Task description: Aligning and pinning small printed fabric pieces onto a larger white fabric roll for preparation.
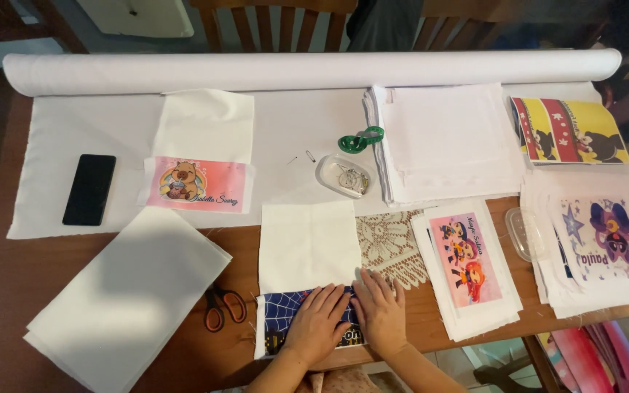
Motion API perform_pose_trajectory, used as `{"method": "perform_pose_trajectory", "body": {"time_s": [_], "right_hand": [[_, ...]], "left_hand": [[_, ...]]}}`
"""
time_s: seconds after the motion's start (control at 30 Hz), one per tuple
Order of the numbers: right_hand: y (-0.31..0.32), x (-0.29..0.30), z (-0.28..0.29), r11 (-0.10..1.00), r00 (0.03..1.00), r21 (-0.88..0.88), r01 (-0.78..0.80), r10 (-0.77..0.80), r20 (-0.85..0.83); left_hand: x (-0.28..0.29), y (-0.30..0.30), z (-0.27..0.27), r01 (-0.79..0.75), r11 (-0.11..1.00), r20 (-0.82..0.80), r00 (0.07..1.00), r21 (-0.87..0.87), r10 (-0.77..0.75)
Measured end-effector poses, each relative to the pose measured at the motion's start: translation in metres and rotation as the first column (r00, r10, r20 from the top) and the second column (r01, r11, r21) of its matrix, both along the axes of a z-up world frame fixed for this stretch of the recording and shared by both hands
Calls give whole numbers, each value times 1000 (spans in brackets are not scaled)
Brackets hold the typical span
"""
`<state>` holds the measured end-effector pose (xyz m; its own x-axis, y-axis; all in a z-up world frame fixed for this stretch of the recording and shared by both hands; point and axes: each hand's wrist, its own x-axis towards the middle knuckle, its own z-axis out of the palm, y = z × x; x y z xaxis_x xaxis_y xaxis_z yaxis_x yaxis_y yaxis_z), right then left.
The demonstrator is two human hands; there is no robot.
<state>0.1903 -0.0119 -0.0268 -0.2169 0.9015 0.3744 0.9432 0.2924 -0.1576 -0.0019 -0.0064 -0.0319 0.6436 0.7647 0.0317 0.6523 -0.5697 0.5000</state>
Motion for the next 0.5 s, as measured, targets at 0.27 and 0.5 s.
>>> {"method": "perform_pose_trajectory", "body": {"time_s": [0.27, 0.5], "right_hand": [[-12, 5, -12, 998, 990, 27, -49, 45, 136], [51, -13, 0, 999, 1000, -38, -5, 6, 15]], "left_hand": [[-20, -16, -14, -175, 822, -137, 947, 542, 292], [-47, -25, -29, -321, 760, -151, 866, 565, 478]]}}
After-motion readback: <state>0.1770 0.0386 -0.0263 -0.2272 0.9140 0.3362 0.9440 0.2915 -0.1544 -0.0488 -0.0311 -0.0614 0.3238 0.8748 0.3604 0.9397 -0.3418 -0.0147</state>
